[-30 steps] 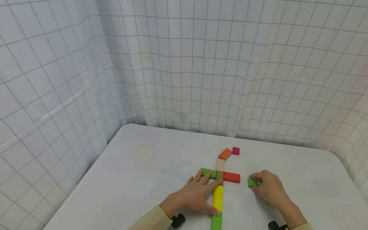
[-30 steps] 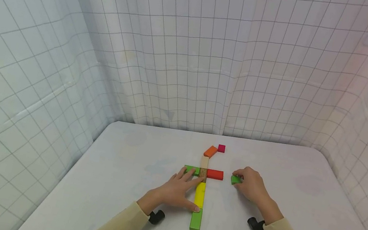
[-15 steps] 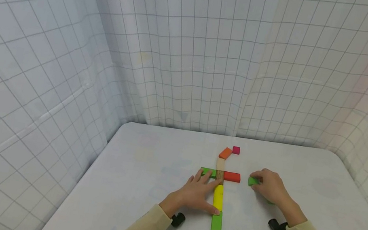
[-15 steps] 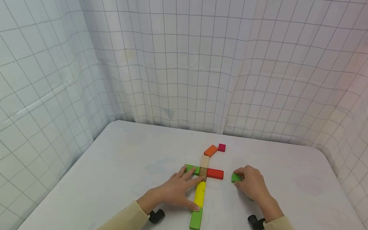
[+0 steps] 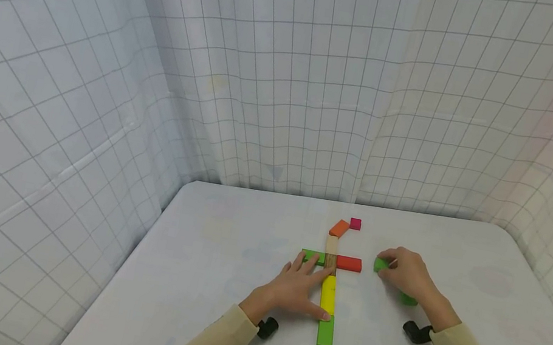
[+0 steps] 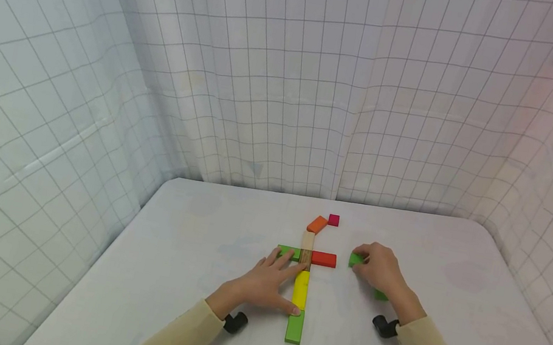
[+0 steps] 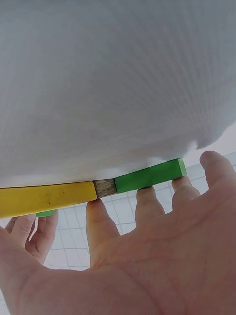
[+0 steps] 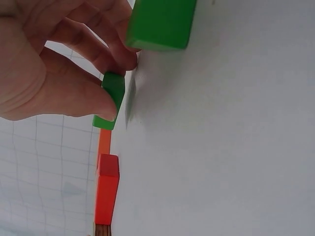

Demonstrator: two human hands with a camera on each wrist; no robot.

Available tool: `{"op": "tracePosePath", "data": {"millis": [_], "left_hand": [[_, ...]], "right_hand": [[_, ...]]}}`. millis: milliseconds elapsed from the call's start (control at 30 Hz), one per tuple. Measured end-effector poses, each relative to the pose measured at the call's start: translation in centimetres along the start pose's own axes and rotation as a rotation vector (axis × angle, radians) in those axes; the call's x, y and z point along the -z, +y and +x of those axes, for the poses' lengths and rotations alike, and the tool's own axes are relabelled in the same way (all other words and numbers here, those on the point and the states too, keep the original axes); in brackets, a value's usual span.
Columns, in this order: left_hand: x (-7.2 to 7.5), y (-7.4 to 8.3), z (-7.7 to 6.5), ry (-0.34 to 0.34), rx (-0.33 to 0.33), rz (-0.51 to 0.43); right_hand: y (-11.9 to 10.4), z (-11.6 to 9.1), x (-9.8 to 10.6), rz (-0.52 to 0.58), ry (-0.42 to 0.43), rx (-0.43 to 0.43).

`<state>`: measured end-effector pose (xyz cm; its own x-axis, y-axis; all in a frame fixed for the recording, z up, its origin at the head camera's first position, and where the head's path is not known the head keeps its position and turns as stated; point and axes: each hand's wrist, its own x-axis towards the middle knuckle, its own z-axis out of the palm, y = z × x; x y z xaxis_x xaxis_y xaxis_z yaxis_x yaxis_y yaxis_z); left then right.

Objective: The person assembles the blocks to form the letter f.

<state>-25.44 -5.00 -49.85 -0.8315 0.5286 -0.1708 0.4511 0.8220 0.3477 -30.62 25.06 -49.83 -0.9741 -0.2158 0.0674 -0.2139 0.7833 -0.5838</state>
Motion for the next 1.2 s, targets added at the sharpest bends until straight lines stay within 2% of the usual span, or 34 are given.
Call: {"op": "tracePosePath", "data": {"millis": [200, 600, 900, 1200], "left_hand": [[-0.1, 0.0, 0.0, 0.003, 0.004, 0.002], [-0.1, -0.1, 0.1, 0.003, 0.004, 0.004], [-0.1, -0.1, -0.1, 0.001, -0.001, 0.007], [-0.2, -0.1, 0.0, 0.004, -0.001, 0.008]], "right_hand": [[0.0, 0.6, 0.3, 0.033, 0.004, -0.02], [0.3, 2.4, 0.5, 0.038, 0.086, 0.03], [0.3, 4.4, 0.2, 0.041, 0.082, -0.035], [0.0, 5.7, 0.1, 0.02, 0.123, -0.006]]}}
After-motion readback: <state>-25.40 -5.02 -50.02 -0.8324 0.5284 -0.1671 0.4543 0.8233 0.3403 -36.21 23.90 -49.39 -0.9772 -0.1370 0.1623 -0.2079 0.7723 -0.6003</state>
